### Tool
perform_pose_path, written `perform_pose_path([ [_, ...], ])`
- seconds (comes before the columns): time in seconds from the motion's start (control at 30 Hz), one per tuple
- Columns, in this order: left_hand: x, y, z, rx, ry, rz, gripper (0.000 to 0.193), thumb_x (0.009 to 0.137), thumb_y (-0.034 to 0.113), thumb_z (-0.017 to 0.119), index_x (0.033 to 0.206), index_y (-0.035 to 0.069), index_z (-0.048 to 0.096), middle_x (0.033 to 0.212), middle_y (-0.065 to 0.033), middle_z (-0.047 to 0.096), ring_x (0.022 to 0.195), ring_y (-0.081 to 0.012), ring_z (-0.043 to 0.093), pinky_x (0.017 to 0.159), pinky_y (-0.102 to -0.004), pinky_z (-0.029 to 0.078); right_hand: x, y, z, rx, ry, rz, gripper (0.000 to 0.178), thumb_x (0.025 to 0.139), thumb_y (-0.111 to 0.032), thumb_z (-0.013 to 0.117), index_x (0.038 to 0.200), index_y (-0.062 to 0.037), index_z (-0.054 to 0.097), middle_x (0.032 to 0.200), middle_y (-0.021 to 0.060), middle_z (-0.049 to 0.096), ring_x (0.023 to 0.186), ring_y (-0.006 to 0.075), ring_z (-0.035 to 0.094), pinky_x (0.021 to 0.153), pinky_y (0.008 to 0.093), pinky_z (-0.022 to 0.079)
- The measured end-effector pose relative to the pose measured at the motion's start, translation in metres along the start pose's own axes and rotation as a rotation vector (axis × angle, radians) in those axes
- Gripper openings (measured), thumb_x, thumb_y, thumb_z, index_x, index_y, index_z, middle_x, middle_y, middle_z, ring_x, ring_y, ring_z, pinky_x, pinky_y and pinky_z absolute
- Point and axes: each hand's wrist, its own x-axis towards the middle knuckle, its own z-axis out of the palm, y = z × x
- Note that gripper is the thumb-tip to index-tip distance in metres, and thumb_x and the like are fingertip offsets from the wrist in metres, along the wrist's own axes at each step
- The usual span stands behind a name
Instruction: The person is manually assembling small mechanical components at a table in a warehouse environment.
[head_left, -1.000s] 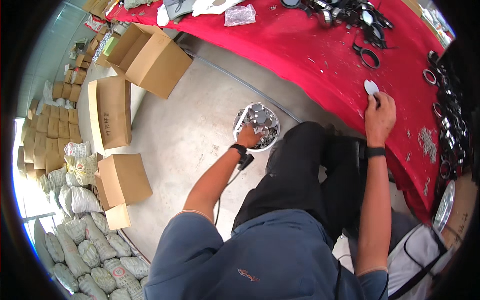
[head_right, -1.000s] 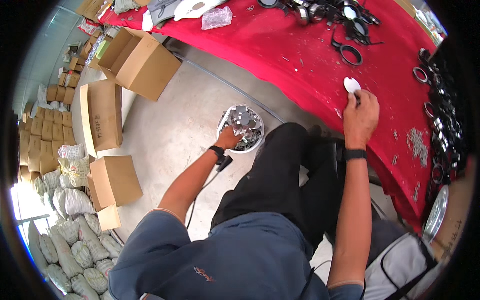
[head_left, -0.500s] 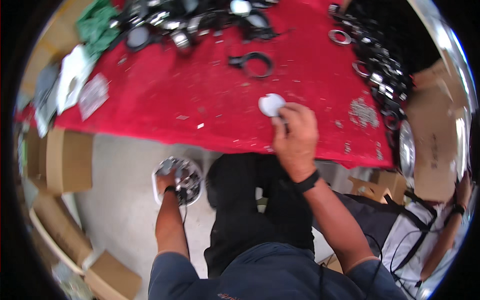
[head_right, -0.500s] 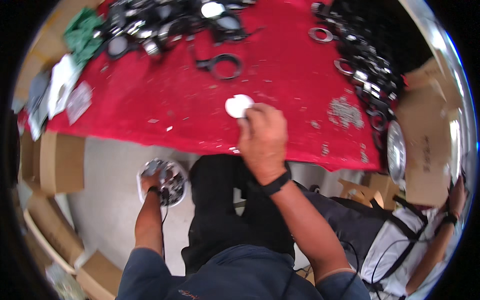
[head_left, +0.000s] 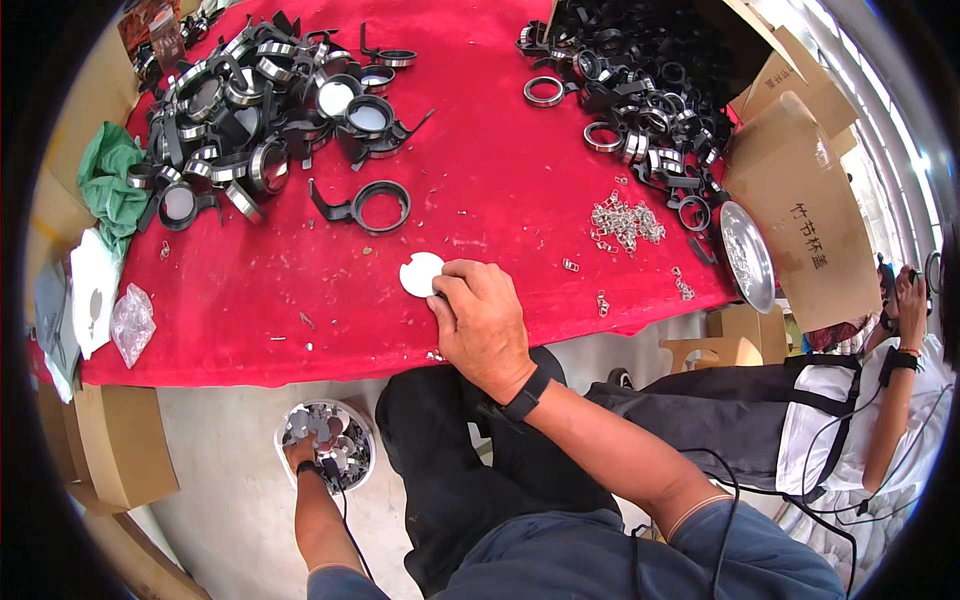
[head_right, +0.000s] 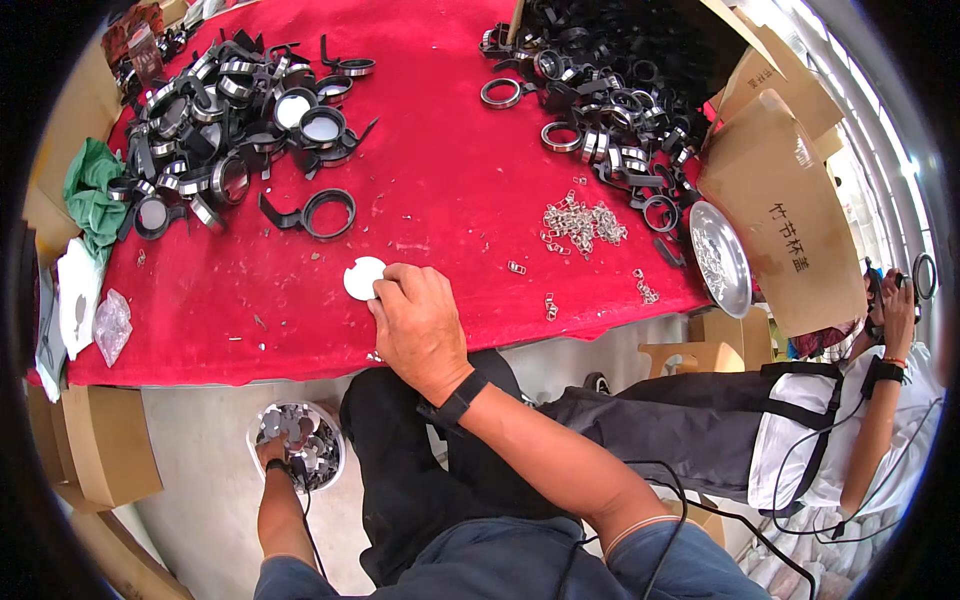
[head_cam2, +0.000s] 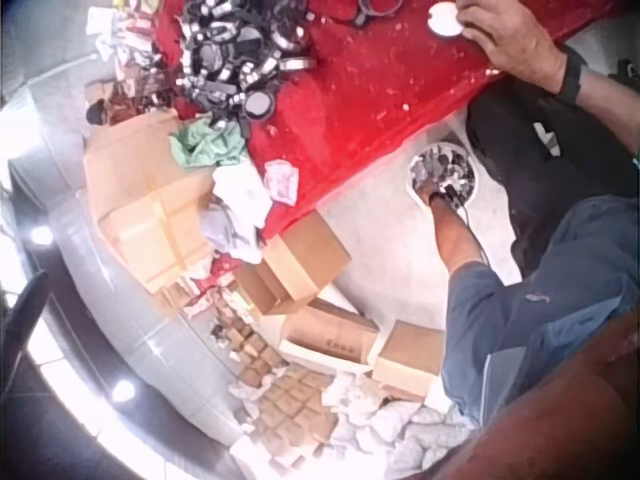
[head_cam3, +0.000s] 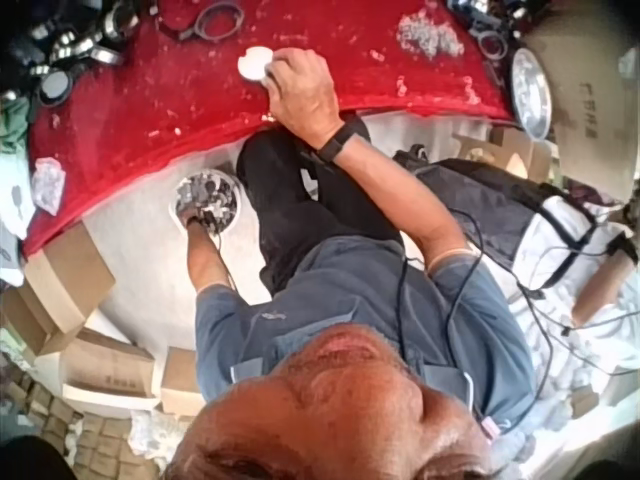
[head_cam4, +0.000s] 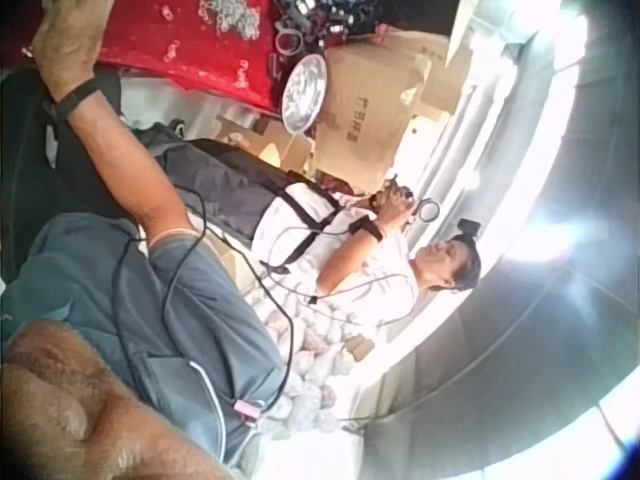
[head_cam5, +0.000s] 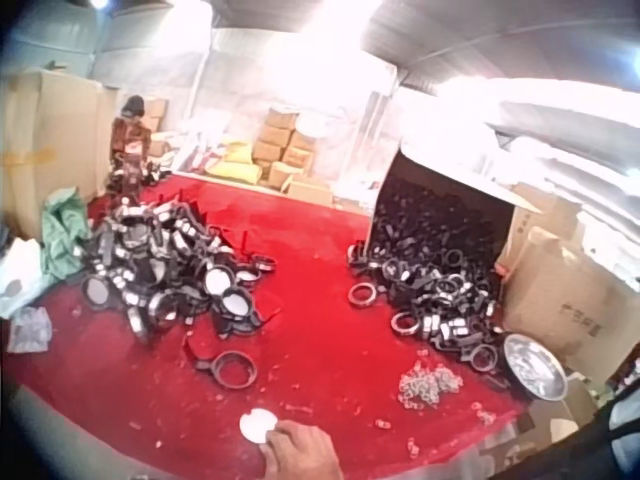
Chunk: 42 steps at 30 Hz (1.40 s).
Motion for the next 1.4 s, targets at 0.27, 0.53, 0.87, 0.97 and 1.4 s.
perform_pose_path([
  [0.27, 0.009, -0.006, 0.003, -0.167, -0.221, -0.094, 0.078, 0.072, 0.049, 0.098, 0.124, -0.004, 0.075, 0.121, -0.0170, 0.080, 0.108, -0.0296, 0.075, 0.101, -0.0408, 0.056, -0.001, -0.002, 0.003, -0.004, -0.004, -0.020, 0.025, 0.085, 0.000, 0.083, 0.107, -0.0033, 0.072, 0.114, 0.0113, 0.069, 0.101, 0.0346, 0.067, 0.091, 0.0466, 0.053],
  [0.53, 0.035, -0.017, 0.022, -0.322, -0.179, -0.073, 0.050, 0.078, 0.031, 0.091, 0.112, -0.004, 0.079, 0.112, -0.0139, 0.080, 0.088, -0.0276, 0.075, 0.083, -0.0432, 0.061, 0.001, 0.000, 0.002, 0.016, -0.020, -0.015, 0.025, 0.086, -0.003, 0.082, 0.108, -0.0027, 0.071, 0.116, 0.0130, 0.068, 0.104, 0.0349, 0.065, 0.094, 0.0482, 0.052],
  [0.87, 0.033, -0.022, 0.013, -0.268, -0.228, -0.058, 0.056, 0.082, 0.032, 0.088, 0.123, -0.004, 0.078, 0.135, -0.0189, 0.075, 0.123, -0.0345, 0.070, 0.111, -0.0444, 0.052, -0.001, -0.008, 0.004, 0.033, -0.024, -0.022, 0.025, 0.085, -0.003, 0.082, 0.107, -0.0025, 0.071, 0.115, 0.0128, 0.067, 0.105, 0.0352, 0.065, 0.094, 0.0483, 0.051],
  [0.97, 0.050, -0.010, 0.033, 0.142, -0.247, 0.163, 0.058, 0.089, 0.039, 0.084, 0.137, 0.009, 0.075, 0.147, -0.0212, 0.070, 0.137, -0.0382, 0.065, 0.120, -0.0456, 0.048, 0.002, 0.000, -0.006, -0.010, 0.005, -0.014, 0.023, 0.085, -0.001, 0.082, 0.105, -0.0044, 0.071, 0.113, 0.0117, 0.069, 0.102, 0.0361, 0.067, 0.091, 0.0482, 0.053],
  [1.4, 0.055, -0.014, 0.003, -0.247, -0.830, 0.214, 0.054, 0.097, 0.034, 0.083, 0.138, 0.000, 0.077, 0.131, -0.0093, 0.078, 0.124, -0.0259, 0.068, 0.113, -0.0427, 0.047, 0.001, 0.002, -0.010, 0.030, 0.001, -0.011, 0.024, 0.089, -0.003, 0.077, 0.111, 0.0009, 0.069, 0.116, 0.0168, 0.066, 0.103, 0.0358, 0.063, 0.097, 0.0475, 0.051],
])
